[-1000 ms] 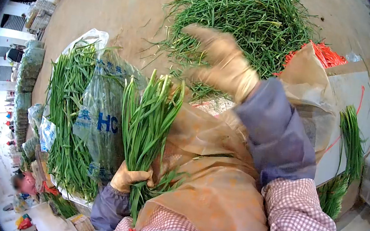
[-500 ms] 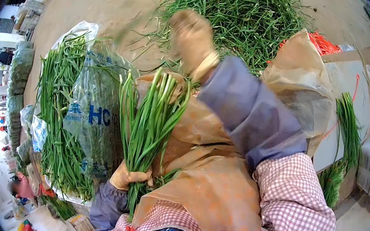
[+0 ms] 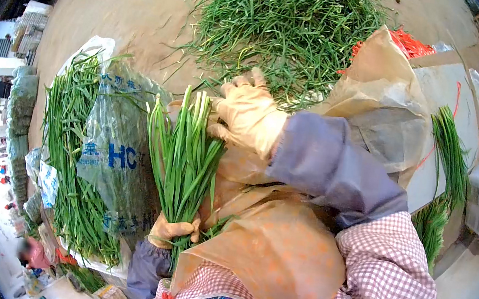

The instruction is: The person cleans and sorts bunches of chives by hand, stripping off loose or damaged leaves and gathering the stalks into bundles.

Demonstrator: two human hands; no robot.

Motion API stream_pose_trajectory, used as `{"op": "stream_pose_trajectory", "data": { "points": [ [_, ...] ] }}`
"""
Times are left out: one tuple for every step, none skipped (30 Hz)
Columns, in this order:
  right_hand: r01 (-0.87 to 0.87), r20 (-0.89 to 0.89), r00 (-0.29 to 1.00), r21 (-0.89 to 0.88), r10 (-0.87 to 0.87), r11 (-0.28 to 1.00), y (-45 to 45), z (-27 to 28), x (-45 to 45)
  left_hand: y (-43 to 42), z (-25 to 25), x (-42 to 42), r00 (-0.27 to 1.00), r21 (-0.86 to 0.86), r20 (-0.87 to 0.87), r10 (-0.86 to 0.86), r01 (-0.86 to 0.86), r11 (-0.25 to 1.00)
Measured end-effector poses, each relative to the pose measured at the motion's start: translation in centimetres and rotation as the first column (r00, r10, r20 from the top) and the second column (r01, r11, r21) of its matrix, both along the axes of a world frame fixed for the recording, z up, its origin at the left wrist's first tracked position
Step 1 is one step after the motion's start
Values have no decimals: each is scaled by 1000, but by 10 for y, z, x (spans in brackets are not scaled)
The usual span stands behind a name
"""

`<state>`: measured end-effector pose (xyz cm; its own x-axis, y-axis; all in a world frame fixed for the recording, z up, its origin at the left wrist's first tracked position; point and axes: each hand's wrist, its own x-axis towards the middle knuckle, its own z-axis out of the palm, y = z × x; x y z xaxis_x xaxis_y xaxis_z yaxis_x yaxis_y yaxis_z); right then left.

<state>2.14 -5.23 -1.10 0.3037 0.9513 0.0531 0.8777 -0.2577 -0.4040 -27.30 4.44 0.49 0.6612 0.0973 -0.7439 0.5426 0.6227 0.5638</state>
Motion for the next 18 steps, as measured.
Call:
{"op": "stream_pose_trajectory", "data": {
  "points": [
    [-50, -108, 993, -101, 39, 994, 5, -1, 3, 0, -2, 0, 1000, 0, 2, -2, 2, 1000],
    [-59, -180, 980, 153, 86, 987, 3, -28, 0, -1, -3, -3, 1000, -2, -1, 2, -2, 1000],
    [4, -376, 922, 240, 89, 971, 3, -34, 0, -1, -5, -6, 1000, -4, -5, 8, -8, 1000],
    [85, -553, 826, 311, 108, 946, 4, -37, 3, -1, -9, -10, 999, -32, 36, 15, -14, 999],
    [177, -703, 696, 363, 144, 915, 6, -43, 8, 1, -11, -10, 998, -40, 59, -7, 10, 999],
    [292, -688, 664, 599, 293, 746, 13, -45, 17, 3, -14, -10, 996, -48, 82, -28, 32, 998],
    [479, -881, 472, 252, -5, 840, 1, -39, 34, 5, -16, -12, 993, -56, 106, -48, 54, 997],
    [616, -910, 412, 251, -35, 746, -2, -47, 57, 7, -19, -15, 992, -91, 121, -33, 44, 995],
    [736, -934, 355, 248, -48, 630, -5, -55, 81, 9, -23, -18, 990, -126, 137, -18, 36, 991],
    [813, -968, 242, 165, -66, 558, -13, -53, 95, 10, -25, -19, 988, -163, 154, -3, 28, 986],
    [731, -973, 229, 165, -11, 662, -22, -42, 105, 9, -24, -17, 988, -192, 150, 34, -5, 981],
    [683, -970, 243, 157, -18, 713, -20, -41, 97, 7, -22, -15, 987, -222, 142, 71, -38, 974],
    [634, -967, 252, 146, -25, 760, -16, -41, 80, 6, -20, -13, 986, -250, 130, 106, -71, 966],
    [488, -963, 270, 127, -11, 864, -11, -30, 60, 3, -20, -11, 986, -225, 136, 93, -61, 973],
    [331, -992, 110, 90, 57, 939, -9, -40, 46, 3, -22, -8, 980, -223, 185, 75, -32, 974],
    [257, -999, 51, 20, 7, 966, -5, -45, 32, 3, -25, -5, 971, -219, 233, 56, -4, 976],
    [253, -957, -286, -24, 51, 967, 0, -40, 20, 2, -27, -4, 960, -212, 278, 38, 22, 977],
    [247, -974, -225, -52, 6, 968, 1, -42, 21, -2, -23, -2, 962, -152, 271, 37, 5, 988]
  ]
}}
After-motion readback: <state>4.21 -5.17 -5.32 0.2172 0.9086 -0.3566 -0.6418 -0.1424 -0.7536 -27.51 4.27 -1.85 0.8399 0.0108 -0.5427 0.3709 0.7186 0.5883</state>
